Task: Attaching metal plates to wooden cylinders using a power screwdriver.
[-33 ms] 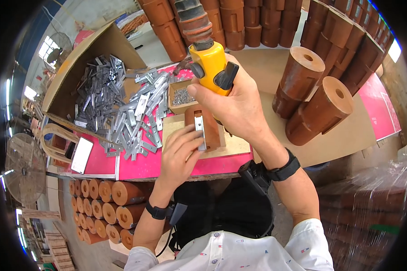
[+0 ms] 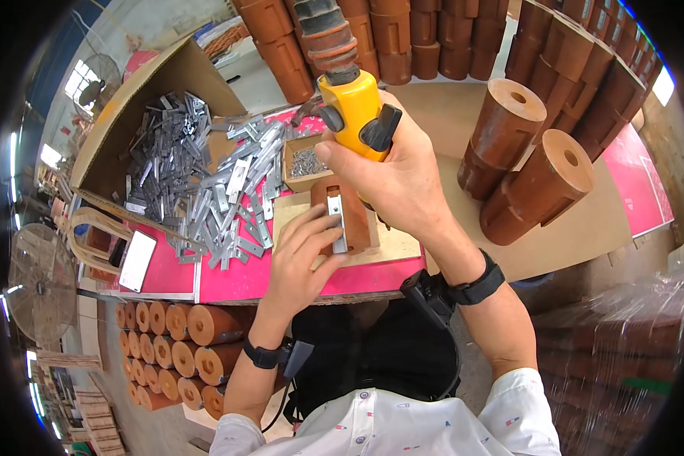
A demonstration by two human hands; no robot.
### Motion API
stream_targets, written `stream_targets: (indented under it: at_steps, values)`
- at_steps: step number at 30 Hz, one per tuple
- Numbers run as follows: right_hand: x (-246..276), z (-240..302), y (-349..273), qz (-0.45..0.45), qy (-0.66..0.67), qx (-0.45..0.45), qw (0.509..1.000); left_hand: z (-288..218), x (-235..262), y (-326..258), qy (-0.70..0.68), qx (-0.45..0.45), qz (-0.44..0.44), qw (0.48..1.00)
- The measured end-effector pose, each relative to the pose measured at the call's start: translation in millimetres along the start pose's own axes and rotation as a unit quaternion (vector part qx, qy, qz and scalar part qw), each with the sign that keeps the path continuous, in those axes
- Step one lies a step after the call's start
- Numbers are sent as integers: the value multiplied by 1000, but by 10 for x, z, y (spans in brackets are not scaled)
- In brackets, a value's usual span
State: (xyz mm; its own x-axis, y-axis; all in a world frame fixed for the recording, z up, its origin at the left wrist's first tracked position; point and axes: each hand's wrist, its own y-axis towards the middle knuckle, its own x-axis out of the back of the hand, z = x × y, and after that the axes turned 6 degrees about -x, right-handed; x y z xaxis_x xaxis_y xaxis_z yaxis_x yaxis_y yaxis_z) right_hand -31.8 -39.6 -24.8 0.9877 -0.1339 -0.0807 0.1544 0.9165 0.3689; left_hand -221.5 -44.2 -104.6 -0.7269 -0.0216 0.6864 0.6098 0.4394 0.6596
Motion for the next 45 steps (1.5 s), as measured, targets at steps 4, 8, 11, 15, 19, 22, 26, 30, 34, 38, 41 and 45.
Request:
stream_targets:
  at_steps: [4, 8, 11, 15, 19, 22, 26, 30, 34, 38, 41, 45]
  values:
    - [-26, 16, 14, 1, 8, -8, 1000, 103, 33, 70, -36, 50, 24, 998]
    - [9, 33, 36, -2, -4, 1, 1000, 41, 90, 261, -98, 166, 47, 980]
    - [-19, 45, 57, -5, 4, -3, 1000, 115, 122, 293, -70, 174, -26, 982]
    - [-35, 157, 67, -7, -23, -42, 999, 898, 21, 415, -68, 177, -15, 982]
    - [-45, 164, 51, -35, -4, 19, 999, 1457, -445, 651, 43, 75, 75, 993]
    - [-84, 168, 71, -22, 17, 24, 999, 1615, -560, 771, 39, 127, 117, 984]
    - [-109, 119, 78, -35, 2, 26, 999, 1709, -662, 778, 64, 182, 184, 964]
    - [-73, 80, 98, -21, -10, 17, 1000, 1687, -719, 751, 38, 177, 134, 974]
    - [-50, 71, 102, -9, -16, 14, 1000, 1668, -714, 712, 17, 163, 95, 982]
    - [-52, 66, 98, -19, -18, 19, 999, 1650, -747, 633, 43, 93, 0, 995]
    - [-49, 85, 90, -18, -19, 18, 999, 1653, -765, 634, 49, 118, -30, 991]
    - [-76, 101, 84, -19, -20, 27, 999, 1643, -732, 644, 40, 137, -22, 990]
